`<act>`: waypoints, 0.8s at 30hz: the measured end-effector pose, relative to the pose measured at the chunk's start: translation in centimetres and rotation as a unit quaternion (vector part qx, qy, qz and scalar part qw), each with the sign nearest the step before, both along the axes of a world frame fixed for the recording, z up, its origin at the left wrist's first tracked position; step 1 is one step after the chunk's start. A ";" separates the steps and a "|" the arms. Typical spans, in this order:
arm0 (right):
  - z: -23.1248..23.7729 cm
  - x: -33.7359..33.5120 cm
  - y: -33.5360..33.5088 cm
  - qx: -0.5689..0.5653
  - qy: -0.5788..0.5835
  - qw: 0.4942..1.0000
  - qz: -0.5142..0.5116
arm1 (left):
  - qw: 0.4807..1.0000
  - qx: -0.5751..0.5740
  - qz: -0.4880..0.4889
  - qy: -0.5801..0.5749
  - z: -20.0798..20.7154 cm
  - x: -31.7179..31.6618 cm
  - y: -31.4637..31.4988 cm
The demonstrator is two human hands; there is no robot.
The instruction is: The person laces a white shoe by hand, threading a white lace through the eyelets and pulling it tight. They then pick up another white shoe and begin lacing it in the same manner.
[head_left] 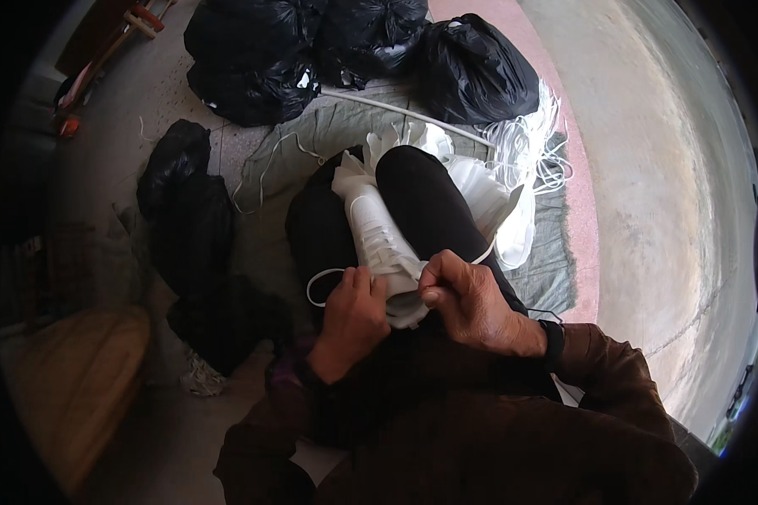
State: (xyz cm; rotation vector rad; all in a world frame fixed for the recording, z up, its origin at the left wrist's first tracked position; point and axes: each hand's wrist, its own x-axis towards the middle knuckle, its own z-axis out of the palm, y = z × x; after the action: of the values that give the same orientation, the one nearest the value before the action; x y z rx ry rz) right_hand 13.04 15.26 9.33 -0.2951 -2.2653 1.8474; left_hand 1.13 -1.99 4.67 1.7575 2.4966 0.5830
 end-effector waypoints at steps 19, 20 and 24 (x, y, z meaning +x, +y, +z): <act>-4.4 -1.2 -2.3 0.137 0.073 0.988 0.007 | 0.811 0.222 0.256 -0.478 2.8 3.9 0.2; -4.4 -1.4 -2.3 0.222 0.112 0.968 0.031 | 0.822 0.173 0.251 -0.481 3.3 3.9 0.1; -0.6 -2.3 -1.7 -0.176 -0.034 0.983 0.042 | 0.694 0.259 0.295 -0.604 5.7 3.5 -1.9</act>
State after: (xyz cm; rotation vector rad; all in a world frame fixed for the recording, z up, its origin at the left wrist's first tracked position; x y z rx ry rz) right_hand 10.75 13.58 8.71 -0.3244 -2.0088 2.3148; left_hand 4.59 -3.89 10.39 0.1229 1.7710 1.8208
